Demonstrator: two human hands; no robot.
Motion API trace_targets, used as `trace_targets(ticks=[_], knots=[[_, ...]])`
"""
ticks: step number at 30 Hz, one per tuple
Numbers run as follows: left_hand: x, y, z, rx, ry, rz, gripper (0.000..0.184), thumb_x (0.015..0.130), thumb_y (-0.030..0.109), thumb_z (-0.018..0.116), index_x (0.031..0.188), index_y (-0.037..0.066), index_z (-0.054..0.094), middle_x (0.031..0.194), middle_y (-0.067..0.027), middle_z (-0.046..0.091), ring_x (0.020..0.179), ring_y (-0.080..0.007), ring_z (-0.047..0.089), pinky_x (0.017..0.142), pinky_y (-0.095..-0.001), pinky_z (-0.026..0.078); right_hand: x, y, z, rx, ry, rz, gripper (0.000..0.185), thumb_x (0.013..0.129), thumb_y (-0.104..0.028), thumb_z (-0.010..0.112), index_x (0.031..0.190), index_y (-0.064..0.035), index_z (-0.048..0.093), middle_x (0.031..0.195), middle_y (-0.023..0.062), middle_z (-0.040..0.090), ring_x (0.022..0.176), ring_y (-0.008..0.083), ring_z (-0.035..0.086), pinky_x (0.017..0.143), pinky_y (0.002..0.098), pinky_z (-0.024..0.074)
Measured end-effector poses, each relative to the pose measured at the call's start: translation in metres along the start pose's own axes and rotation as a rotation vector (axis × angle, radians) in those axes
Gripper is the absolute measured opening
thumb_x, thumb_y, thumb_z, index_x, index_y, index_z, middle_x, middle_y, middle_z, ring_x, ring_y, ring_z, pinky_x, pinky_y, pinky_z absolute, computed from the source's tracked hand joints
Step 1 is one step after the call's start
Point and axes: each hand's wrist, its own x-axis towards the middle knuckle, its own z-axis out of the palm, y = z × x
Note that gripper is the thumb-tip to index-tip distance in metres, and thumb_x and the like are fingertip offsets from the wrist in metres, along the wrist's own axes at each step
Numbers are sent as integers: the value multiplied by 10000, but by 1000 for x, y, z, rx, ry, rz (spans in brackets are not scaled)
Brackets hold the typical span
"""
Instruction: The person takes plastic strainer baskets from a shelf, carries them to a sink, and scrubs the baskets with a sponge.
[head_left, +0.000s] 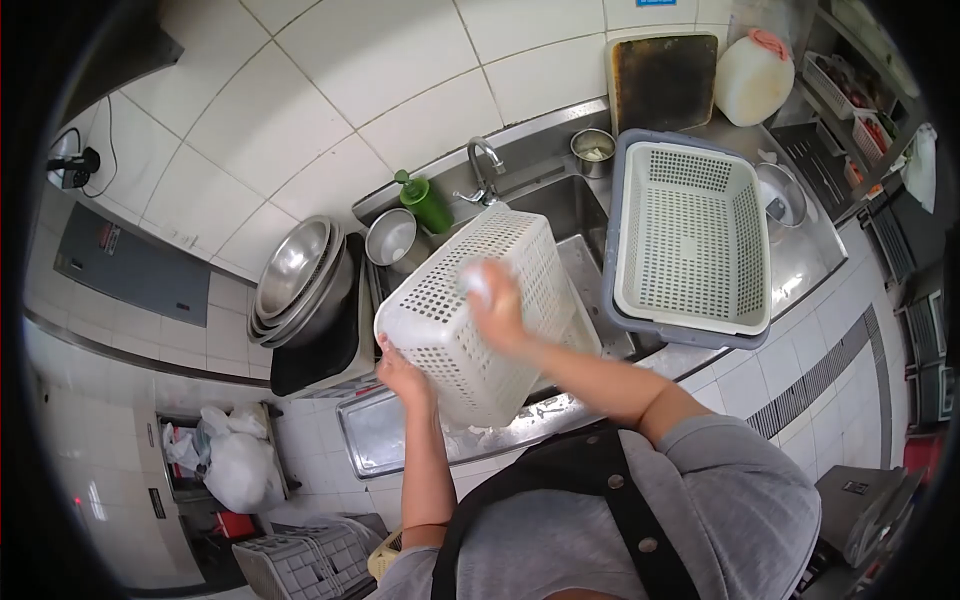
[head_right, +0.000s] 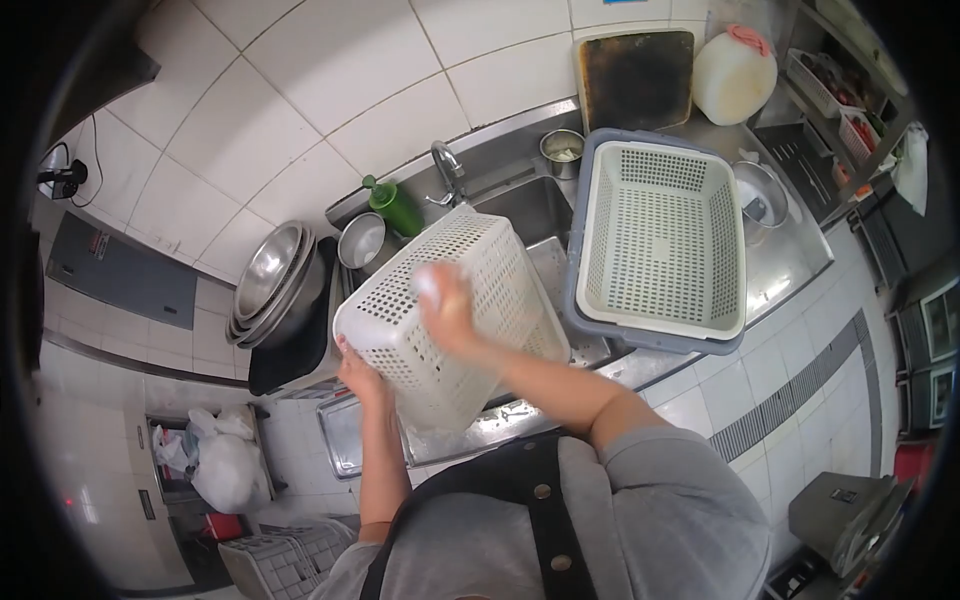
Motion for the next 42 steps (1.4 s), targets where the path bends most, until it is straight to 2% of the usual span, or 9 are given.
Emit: trace_targets(ticks=[6, 10, 17, 20, 27, 29, 31, 34, 42], knots=[[14, 3, -7, -74, -29, -146, 614, 988, 483, 404, 1193, -79, 542, 1110, -141, 632, 945, -223, 625, 825, -343, 503, -15, 25, -21, -65, 46, -109, 406, 733, 19, 528, 1130, -64, 546, 1088, 213, 519, 1115, 390, 445, 948, 482, 345], [18, 13, -25, -130, -66, -211, 669, 968, 544, 383, 1271, -42, 493, 1167, -144, 617, 1011, -252, 627, 856, -387, 526, 38, 107, -73, -199, 157, 508, 388, 835, 0, 480, 1223, 2, 496, 1235, 248, 498, 1175, 403, 453, 1001, 496, 335], [21, -5, -8, -101, 59, -182, 651, 972, 506, 431, 1206, -94, 531, 1128, -131, 631, 973, -220, 628, 831, -339, 504, -98, 8, -42, 80, -382, -52, 454, 908, -77, 425, 1354, 3, 403, 1401, 215, 415, 1329, 354, 362, 1125, 420, 240], [9, 5, -6, -7, 73, -182, 624, 982, 483, 427, 1191, -95, 538, 1126, -142, 630, 971, -215, 625, 825, -334, 499, -102, 89, -43, -26, -152, -75, 412, 917, -96, 420, 1315, 11, 415, 1303, 229, 479, 1278, 354, 424, 1097, 420, 285], [-29, 29, -20, 316, -118, 19, 418, 985, 363, 487, 922, -27, 623, 698, -43, 597, 506, -108, 508, 438, -257, 412, -45, 154, -68, 588, 392, 1686, 398, 987, -149, 313, 1358, -15, 364, 1281, 190, 509, 1167, 299, 519, 1006, 409, 425], [-50, 23, -12, 416, -248, 64, 348, 969, 317, 537, 866, -6, 620, 611, -6, 541, 439, -75, 437, 379, -243, 349, -75, 176, -39, 394, 217, 1837, 416, 996, -220, 298, 1332, -18, 439, 1272, 194, 541, 1132, 336, 556, 1019, 465, 422], [-77, 9, 10, 488, -454, 43, 235, 879, 238, 676, 868, 10, 619, 593, -24, 529, 460, -114, 481, 408, -281, 382, -118, 188, -27, 1213, -242, 1456, 401, 1002, -222, 327, 1322, -20, 461, 1275, 186, 547, 1156, 328, 547, 1013, 507, 422], [-102, -16, 39, 809, -687, 553, 307, 783, 228, 753, 884, 8, 566, 688, -91, 568, 579, -224, 573, 531, -348, 470, -94, 117, -65, 1514, -398, 1269, 391, 1000, -241, 369, 1310, -28, 474, 1269, 184, 551, 1162, 324, 544, 984, 536, 446], [-122, -62, 93, 1134, -955, 714, 321, 749, 145, 691, 995, 43, 511, 917, -128, 560, 865, -305, 603, 665, -411, 528, -82, 48, -203, 845, -207, 1608, 417, 1005, -160, 341, 1379, 21, 329, 1381, 185, 429, 1203, 349, 497, 957, 558, 484]])
